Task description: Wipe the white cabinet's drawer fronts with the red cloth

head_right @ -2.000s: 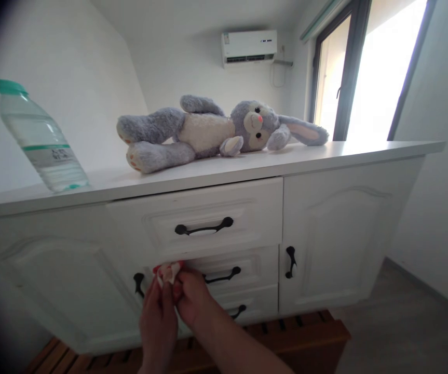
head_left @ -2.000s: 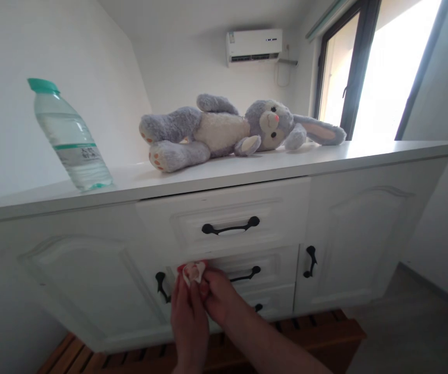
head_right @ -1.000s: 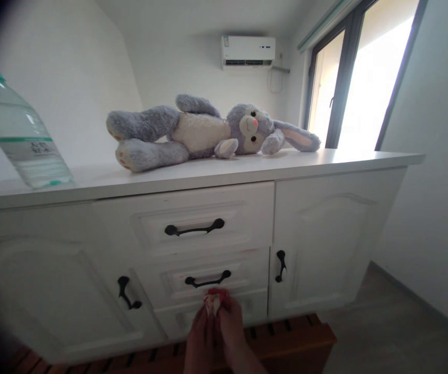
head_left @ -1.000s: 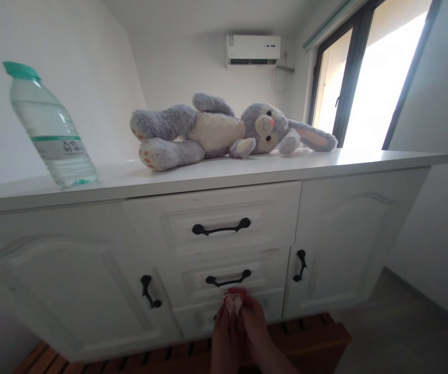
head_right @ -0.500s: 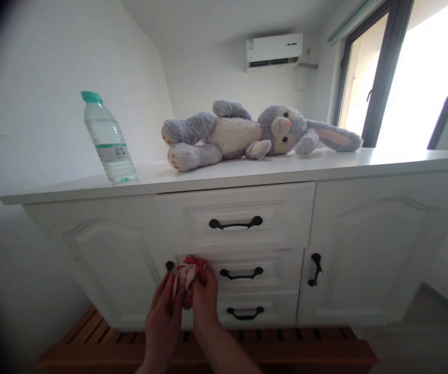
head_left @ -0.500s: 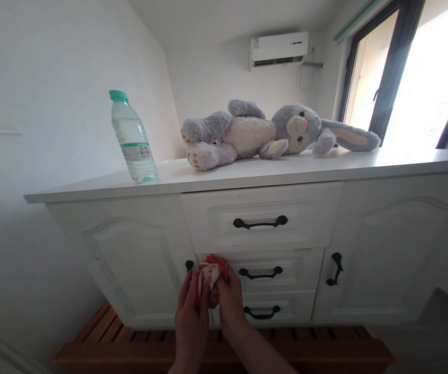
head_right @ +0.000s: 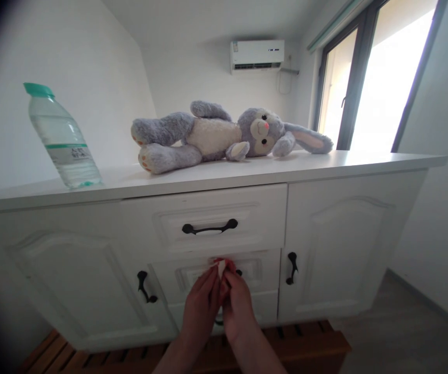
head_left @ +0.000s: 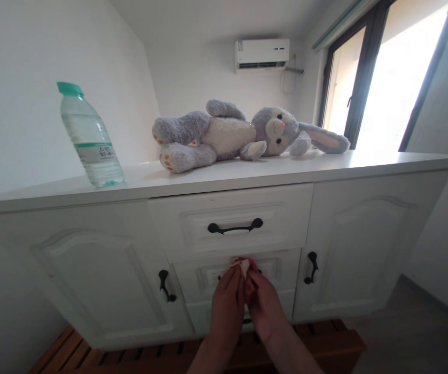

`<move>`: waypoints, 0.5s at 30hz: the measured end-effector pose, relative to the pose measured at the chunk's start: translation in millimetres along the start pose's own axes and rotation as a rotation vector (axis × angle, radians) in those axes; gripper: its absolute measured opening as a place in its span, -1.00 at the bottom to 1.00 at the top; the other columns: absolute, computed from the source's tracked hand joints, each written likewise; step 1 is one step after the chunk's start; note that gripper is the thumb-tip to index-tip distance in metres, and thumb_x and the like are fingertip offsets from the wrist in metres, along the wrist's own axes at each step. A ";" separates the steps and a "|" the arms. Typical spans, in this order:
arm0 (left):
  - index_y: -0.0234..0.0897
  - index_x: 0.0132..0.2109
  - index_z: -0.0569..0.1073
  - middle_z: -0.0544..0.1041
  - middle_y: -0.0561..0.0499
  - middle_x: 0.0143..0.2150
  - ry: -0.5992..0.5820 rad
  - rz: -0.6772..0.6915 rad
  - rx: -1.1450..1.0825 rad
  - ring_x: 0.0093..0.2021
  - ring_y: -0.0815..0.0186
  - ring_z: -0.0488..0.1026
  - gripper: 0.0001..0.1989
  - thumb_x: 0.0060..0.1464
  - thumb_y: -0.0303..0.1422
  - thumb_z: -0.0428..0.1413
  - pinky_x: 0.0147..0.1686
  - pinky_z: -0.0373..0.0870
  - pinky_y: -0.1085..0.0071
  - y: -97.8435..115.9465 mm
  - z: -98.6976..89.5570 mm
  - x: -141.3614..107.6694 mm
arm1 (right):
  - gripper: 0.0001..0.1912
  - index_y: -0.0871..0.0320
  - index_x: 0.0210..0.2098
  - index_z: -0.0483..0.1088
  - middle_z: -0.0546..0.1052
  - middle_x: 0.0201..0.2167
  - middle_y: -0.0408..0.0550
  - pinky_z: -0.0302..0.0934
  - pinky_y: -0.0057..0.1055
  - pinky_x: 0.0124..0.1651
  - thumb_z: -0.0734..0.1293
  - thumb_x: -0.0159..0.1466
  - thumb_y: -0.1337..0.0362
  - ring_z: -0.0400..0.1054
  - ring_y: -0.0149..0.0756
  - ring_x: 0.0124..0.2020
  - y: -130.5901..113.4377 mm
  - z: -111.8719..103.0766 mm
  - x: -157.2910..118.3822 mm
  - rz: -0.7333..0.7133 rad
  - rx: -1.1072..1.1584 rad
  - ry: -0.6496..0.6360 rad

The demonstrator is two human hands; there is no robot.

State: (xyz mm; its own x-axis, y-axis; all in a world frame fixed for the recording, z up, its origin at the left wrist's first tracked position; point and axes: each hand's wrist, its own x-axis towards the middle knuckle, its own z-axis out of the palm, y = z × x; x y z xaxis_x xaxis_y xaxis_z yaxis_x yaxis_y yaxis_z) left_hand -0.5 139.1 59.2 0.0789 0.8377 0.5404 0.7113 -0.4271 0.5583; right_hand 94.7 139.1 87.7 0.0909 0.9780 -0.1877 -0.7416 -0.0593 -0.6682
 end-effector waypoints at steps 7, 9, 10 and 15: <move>-0.37 0.24 0.42 0.50 -0.30 0.25 -0.178 0.147 -0.139 0.27 0.09 0.44 -0.55 0.27 -0.48 -0.09 0.28 0.39 0.08 45.0 61.1 10.1 | -0.58 0.15 -0.26 0.50 0.45 -0.57 -0.22 0.02 -0.53 -0.58 0.52 -0.10 0.15 0.24 -0.44 -0.59 -50.7 -61.3 6.2 -0.082 -0.137 0.193; -0.35 0.28 0.37 0.44 -0.28 0.30 -0.207 0.138 -0.161 0.32 0.09 0.36 -0.52 0.26 -0.50 -0.10 0.32 0.33 0.06 39.2 72.3 -1.3 | -0.49 0.13 -0.12 0.52 0.54 -0.46 -0.15 0.07 -0.51 -0.55 0.50 -0.05 0.08 0.36 -0.35 -0.51 -44.7 -76.6 12.4 -0.075 -0.246 0.156; -0.34 0.30 0.34 0.41 -0.27 0.33 -0.235 0.123 -0.175 0.35 0.09 0.33 -0.50 0.25 -0.51 -0.10 0.34 0.30 0.06 34.1 76.4 -8.5 | -0.47 0.12 -0.07 0.51 0.57 -0.40 -0.11 0.12 -0.50 -0.52 0.49 -0.01 0.05 0.41 -0.30 -0.45 -38.8 -84.2 15.9 -0.080 -0.291 0.137; -0.34 0.36 0.24 0.30 -0.27 0.40 -0.377 -0.031 -0.262 0.40 0.10 0.23 -0.44 0.22 -0.53 -0.11 0.39 0.19 0.11 1.0 84.8 -47.3 | -0.60 0.14 -0.23 0.55 0.62 -0.23 0.03 0.35 -0.30 -0.19 0.42 0.03 0.02 0.49 -0.06 -0.17 8.7 -112.5 33.7 -0.230 -0.497 0.116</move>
State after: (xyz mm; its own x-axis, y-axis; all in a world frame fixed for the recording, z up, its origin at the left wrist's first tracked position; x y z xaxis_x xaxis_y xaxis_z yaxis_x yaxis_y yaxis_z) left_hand 55.8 127.8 -19.2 0.3432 0.8962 0.2812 0.5202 -0.4307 0.7375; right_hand 166.1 149.0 -5.5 0.3068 0.9501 -0.0567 -0.2940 0.0380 -0.9551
